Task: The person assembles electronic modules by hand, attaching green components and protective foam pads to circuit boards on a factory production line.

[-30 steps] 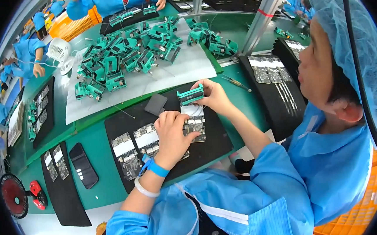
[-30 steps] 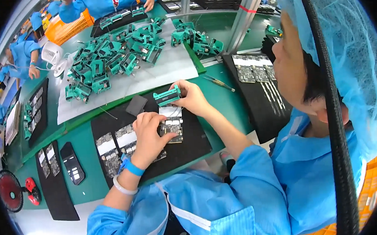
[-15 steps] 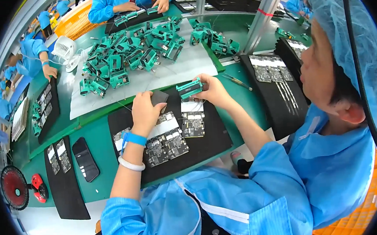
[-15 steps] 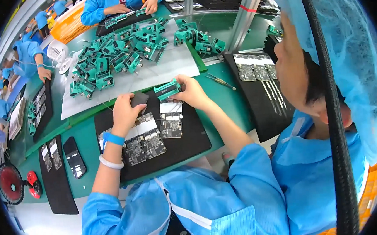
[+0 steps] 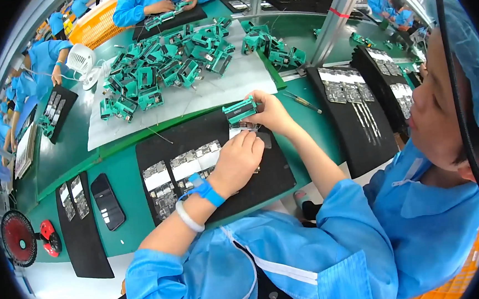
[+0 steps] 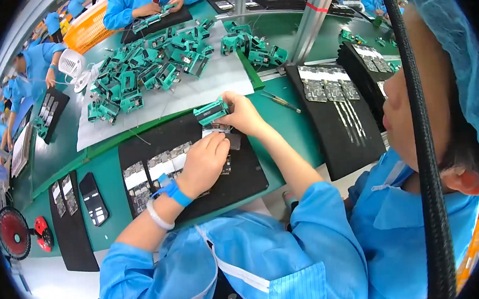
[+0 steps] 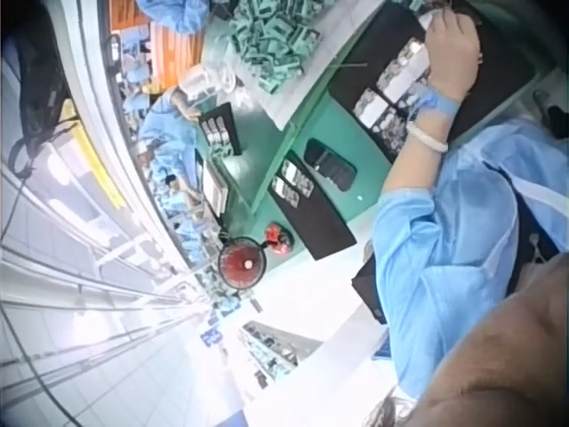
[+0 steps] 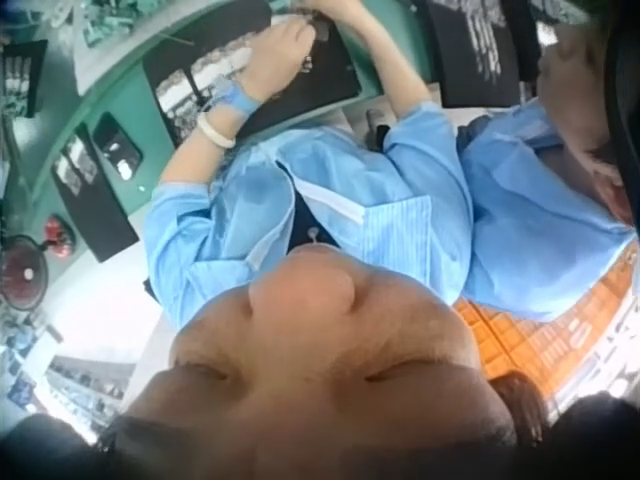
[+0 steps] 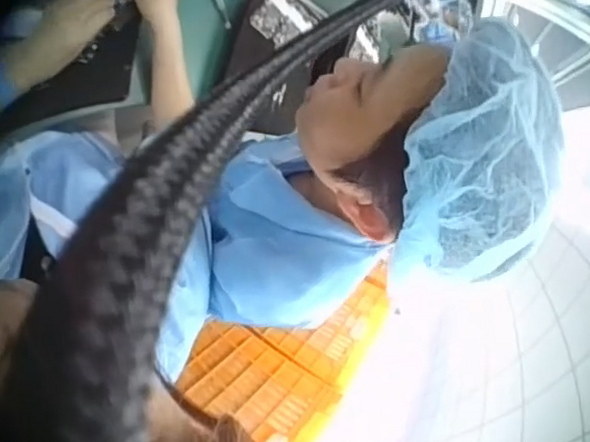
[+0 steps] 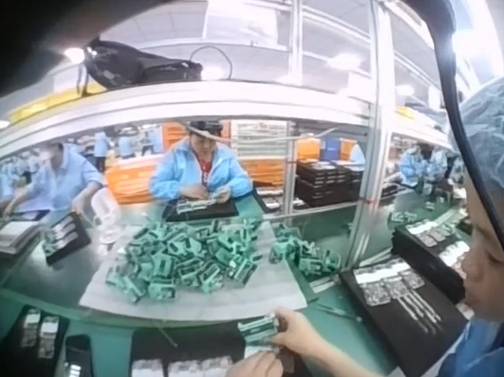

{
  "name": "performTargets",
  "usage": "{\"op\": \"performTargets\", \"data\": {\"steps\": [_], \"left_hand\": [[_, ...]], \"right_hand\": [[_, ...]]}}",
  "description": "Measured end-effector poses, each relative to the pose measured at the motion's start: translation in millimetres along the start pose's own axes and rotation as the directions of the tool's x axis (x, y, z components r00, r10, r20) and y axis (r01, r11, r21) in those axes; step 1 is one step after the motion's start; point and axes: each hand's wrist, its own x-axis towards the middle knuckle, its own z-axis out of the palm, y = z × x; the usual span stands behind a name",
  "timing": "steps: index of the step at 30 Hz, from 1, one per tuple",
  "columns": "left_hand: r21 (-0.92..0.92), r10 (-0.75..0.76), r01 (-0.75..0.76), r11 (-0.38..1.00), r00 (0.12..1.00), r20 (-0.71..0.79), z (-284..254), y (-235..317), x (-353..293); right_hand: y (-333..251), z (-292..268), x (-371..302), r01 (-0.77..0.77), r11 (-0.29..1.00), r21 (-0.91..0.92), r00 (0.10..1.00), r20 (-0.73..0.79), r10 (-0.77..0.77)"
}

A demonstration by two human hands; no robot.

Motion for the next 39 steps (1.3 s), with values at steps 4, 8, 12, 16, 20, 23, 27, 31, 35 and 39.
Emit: {"op": "performTargets", "data": {"steps": [4,8,12,16,20,23,27,31,35,39], "left_hand": [[0.111,-0.009,-0.007,0.994,0.989,0.145,23,-6,-4],[0.144,0.025,-0.037,0.989,0.997,0.078,33,-7,-5],[0.141,0.027,-0.031,0.99,0.999,0.031,33,-9,-3],[0.2,-0.007,0.0,0.98,0.999,0.032,33,-8,-10],[0.194,-0.044,0.041,0.98,0.999,0.011,34,-8,-10],[0.204,-0.044,0.044,0.978,0.999,-0.004,34,-8,-10],[0.223,-0.042,0.046,0.974,0.999,-0.021,33,-9,-8],[0.219,-0.045,0.049,0.975,0.999,-0.025,35,-9,-8],[0.217,-0.072,0.073,0.973,0.997,-0.014,37,-9,-9],[0.189,-0.078,0.077,0.979,0.997,0.0,37,-10,-9]], "right_hand": [[7,0,2,0.043,0.998,-0.041,0.999,-0.018,-0.044],[5,2,0,0.098,0.994,0.037,0.994,-0.061,-0.096],[-1,2,-2,0.088,0.996,0.012,0.994,-0.072,-0.087],[3,2,-2,0.097,0.995,0.027,0.993,-0.068,-0.095],[6,2,-2,0.104,0.995,-0.006,0.992,-0.072,-0.105],[6,2,-2,0.109,0.993,0.041,0.991,-0.081,-0.106],[0,-1,-3,0.089,0.994,-0.067,0.994,-0.054,-0.092],[2,-2,-2,0.075,0.994,-0.081,0.997,-0.028,-0.077],[4,-1,-1,0.081,0.995,-0.049,0.996,-0.029,-0.083],[5,1,-1,0.077,0.996,-0.041,0.996,-0.052,-0.079]]}}
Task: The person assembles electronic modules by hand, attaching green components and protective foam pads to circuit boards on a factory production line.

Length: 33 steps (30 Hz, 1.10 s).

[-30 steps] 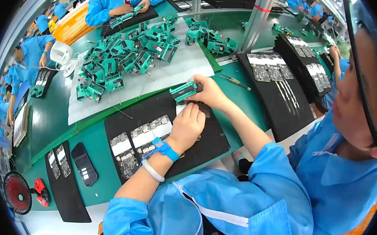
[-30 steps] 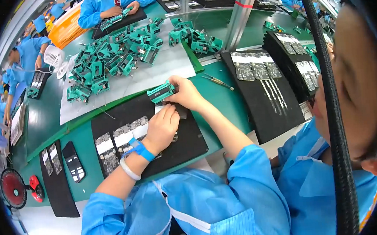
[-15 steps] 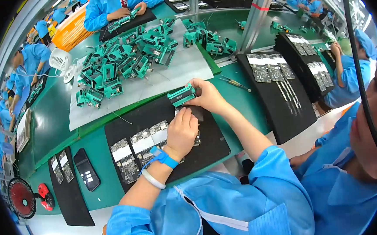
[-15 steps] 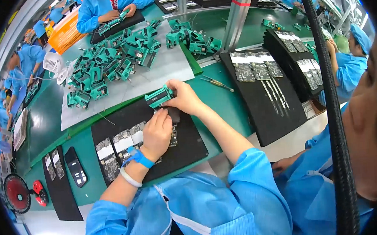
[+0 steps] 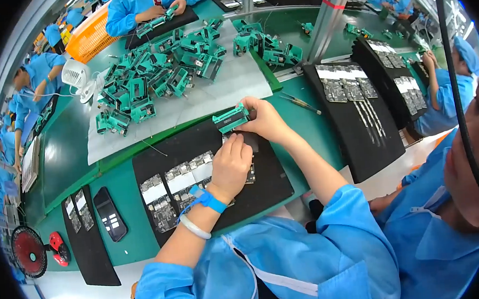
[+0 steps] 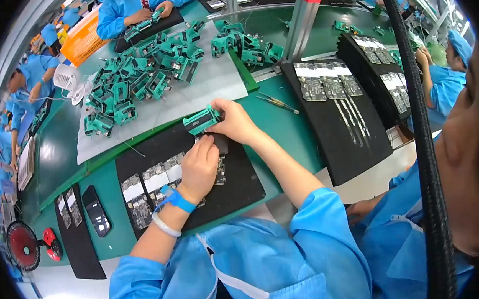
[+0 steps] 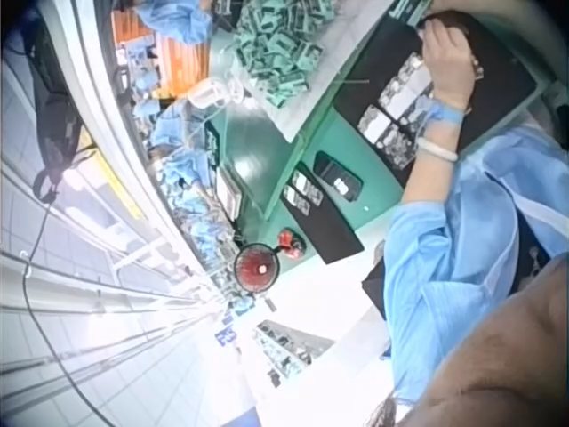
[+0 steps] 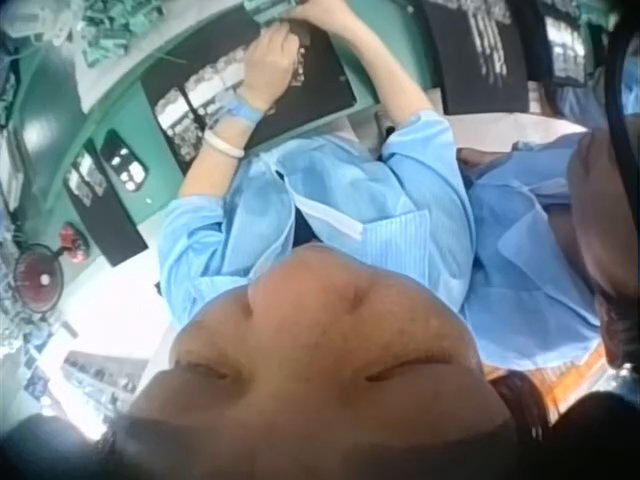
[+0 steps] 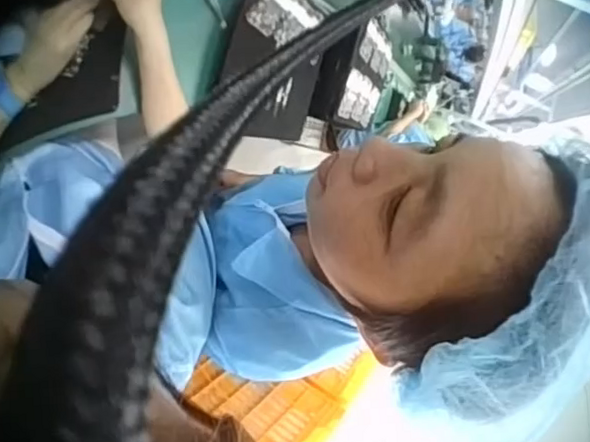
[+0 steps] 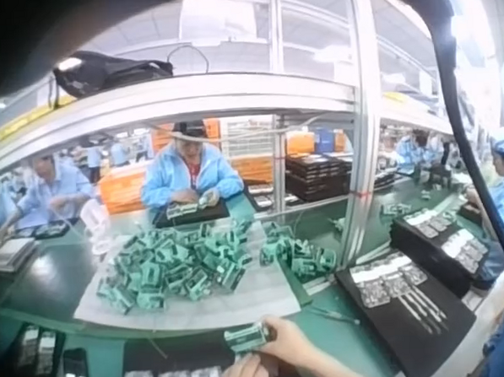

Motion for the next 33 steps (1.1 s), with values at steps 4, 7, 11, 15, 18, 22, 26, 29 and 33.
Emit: {"op": "performTargets", "data": {"steps": [4,7,11,15,18,22,26,29,33], "left_hand": [[-0.029,-0.029,0.028,0.999,1.0,-0.007,-2,1,2],[-0.048,-0.024,0.025,0.999,1.0,0.005,-2,0,3],[-0.026,0.01,-0.008,1.0,0.998,0.065,-2,-4,3],[-0.029,0.006,-0.002,1.0,0.992,0.122,-4,-3,7],[-0.041,-0.006,0.012,0.999,0.99,0.141,-7,-1,10],[-0.025,-0.007,0.012,1.0,0.981,0.192,-9,-1,10],[-0.019,-0.001,0.003,1.0,0.998,0.057,-5,0,1],[-0.013,0.014,-0.014,1.0,1.0,0.021,-4,2,-3],[0.007,0.012,-0.012,1.0,1.0,0.002,-4,1,-1]], "right_hand": [[-4,-2,0,-0.017,0.999,-0.043,1.0,0.024,0.018],[-3,-2,1,-0.016,0.999,-0.041,1.0,0.02,0.017],[-4,-2,0,-0.026,0.999,-0.043,0.999,0.025,0.027],[4,1,2,-0.001,1.0,0.005,1.0,-0.009,0.001],[7,1,2,0.024,0.998,0.052,0.999,-0.044,-0.022],[6,2,1,0.019,1.0,-0.008,0.999,-0.039,-0.019],[-2,-2,-1,-0.013,0.997,-0.073,1.0,0.024,0.015],[-4,-2,-2,-0.018,0.999,-0.051,0.999,0.034,0.019],[-1,-2,0,-0.012,1.0,-0.028,1.0,0.023,0.013]]}}
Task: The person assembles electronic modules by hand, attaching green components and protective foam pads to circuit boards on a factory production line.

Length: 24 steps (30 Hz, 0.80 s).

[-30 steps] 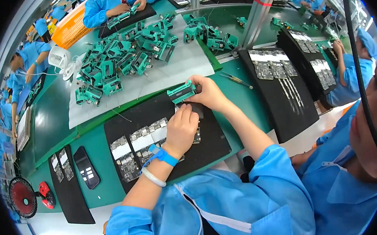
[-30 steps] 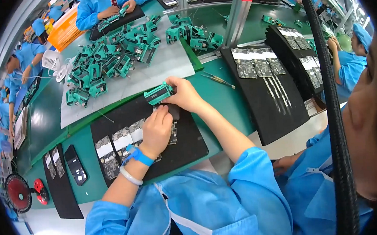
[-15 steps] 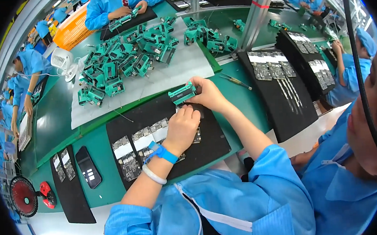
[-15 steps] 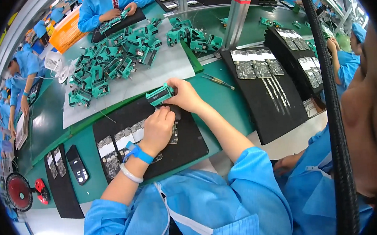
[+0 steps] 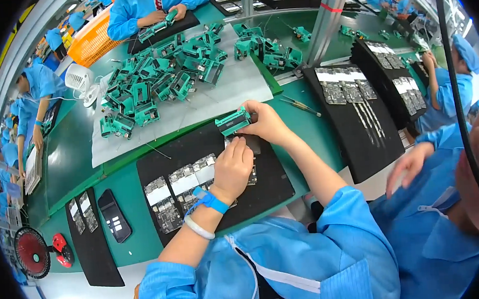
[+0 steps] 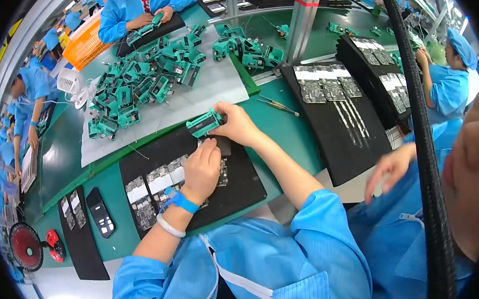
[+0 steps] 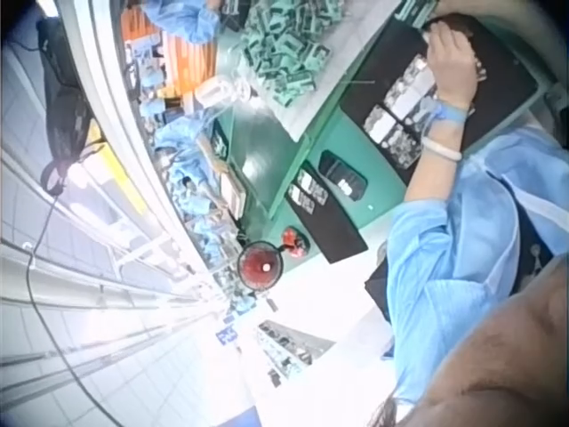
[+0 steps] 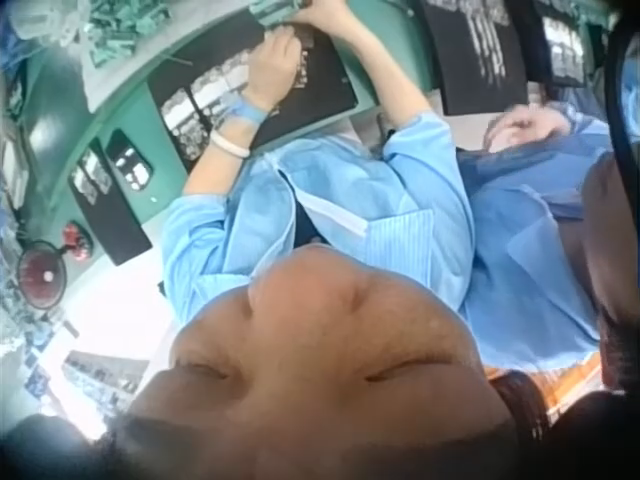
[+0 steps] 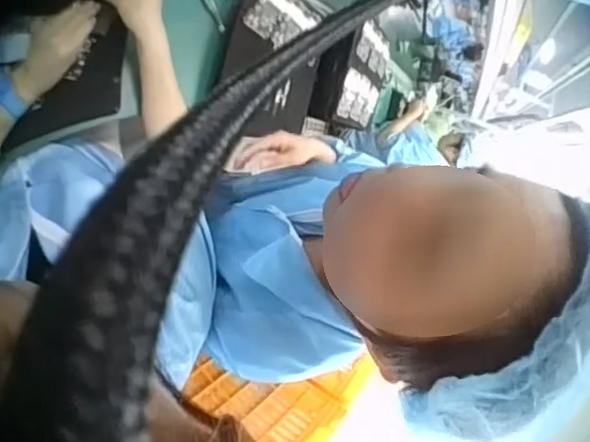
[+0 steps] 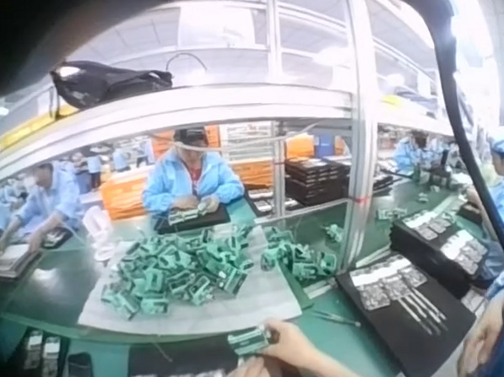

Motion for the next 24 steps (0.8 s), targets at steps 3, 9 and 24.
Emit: {"op": "performTargets", "data": {"steps": [3,9,24], "left_hand": [[0.007,-0.006,0.006,1.0,1.0,-0.027,1,0,2],[-0.005,-0.014,0.014,1.0,1.0,-0.009,1,0,4],[-0.053,-0.051,0.059,0.997,0.988,0.147,-6,-3,10]], "right_hand": [[2,-1,1,0.017,1.0,-0.01,1.0,-0.003,-0.017],[19,-3,5,0.032,0.999,-0.007,0.999,0.011,-0.031],[15,0,7,0.041,0.997,-0.065,0.999,0.007,-0.04]]}}
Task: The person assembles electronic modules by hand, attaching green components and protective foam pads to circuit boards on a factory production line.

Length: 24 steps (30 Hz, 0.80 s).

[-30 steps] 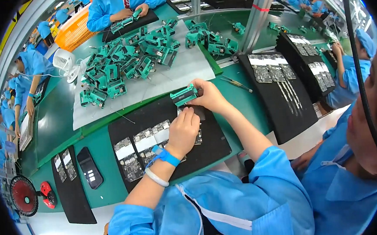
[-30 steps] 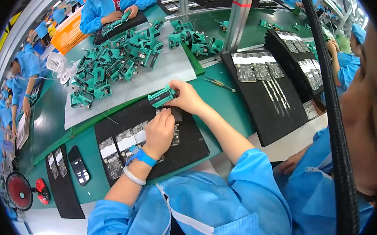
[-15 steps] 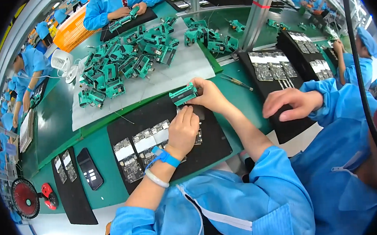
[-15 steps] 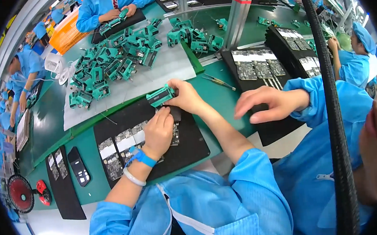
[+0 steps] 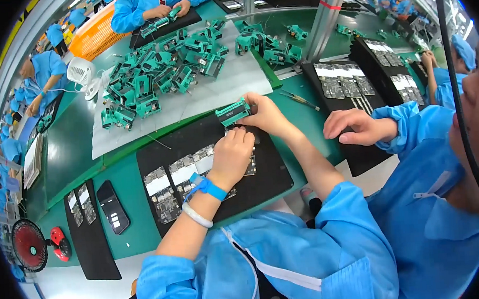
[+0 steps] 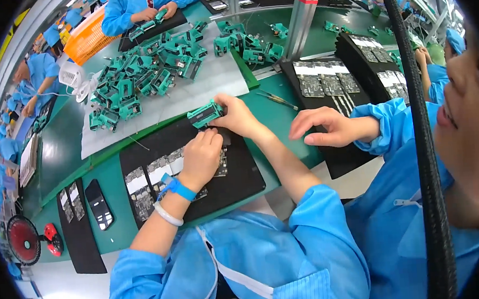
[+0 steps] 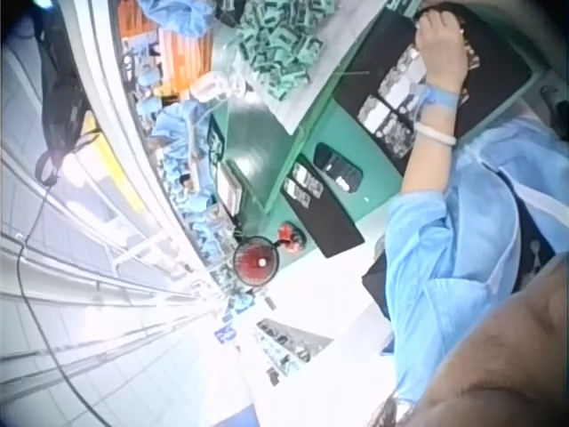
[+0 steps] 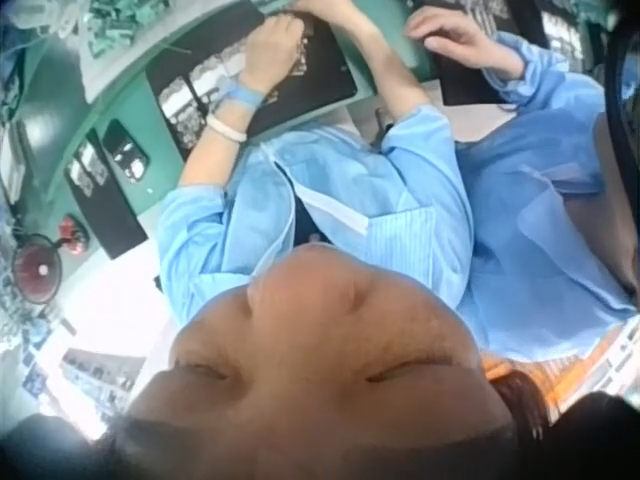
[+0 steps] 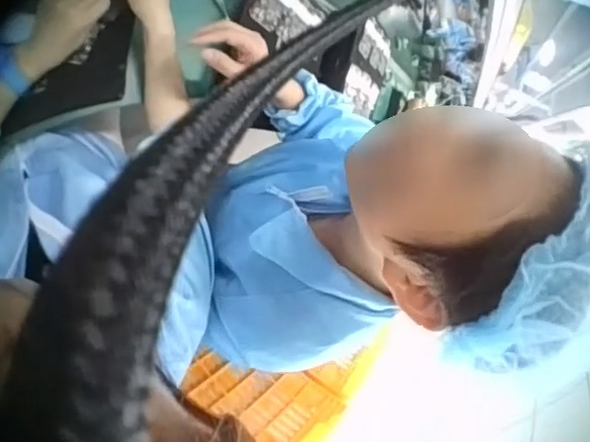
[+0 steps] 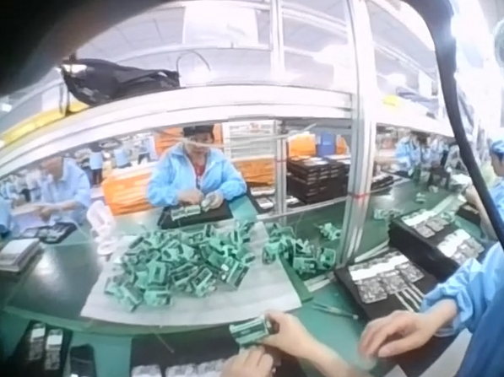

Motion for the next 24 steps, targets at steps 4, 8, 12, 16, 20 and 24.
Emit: {"op": "performTargets", "data": {"steps": [4,8,12,16,20,24], "left_hand": [[0.026,0.042,-0.039,0.999,0.991,-0.129,-10,3,1],[-0.244,-0.149,0.109,0.964,0.977,-0.153,-58,18,-20],[-0.269,-0.557,0.516,0.813,0.823,-0.107,-80,-45,-32],[-0.297,-0.648,0.636,0.713,0.759,0.069,-67,-111,-58],[-0.161,-0.465,0.444,0.881,0.876,-0.13,-49,-88,-40],[-0.389,-0.385,0.365,0.846,0.923,0.028,-28,-56,-15]], "right_hand": [[0,0,-3,-0.016,0.999,0.045,1.0,-0.012,0.017],[1,-5,-3,-0.106,0.993,0.061,0.994,0.033,0.104],[2,-8,-6,-0.098,0.991,0.094,0.995,0.015,0.097],[2,-4,1,-0.092,0.981,0.169,0.995,0.053,0.085],[-3,-6,-4,-0.071,0.923,0.379,0.997,0.056,0.053],[-19,-9,-9,-0.04,0.867,0.496,0.999,0.03,0.029]]}}
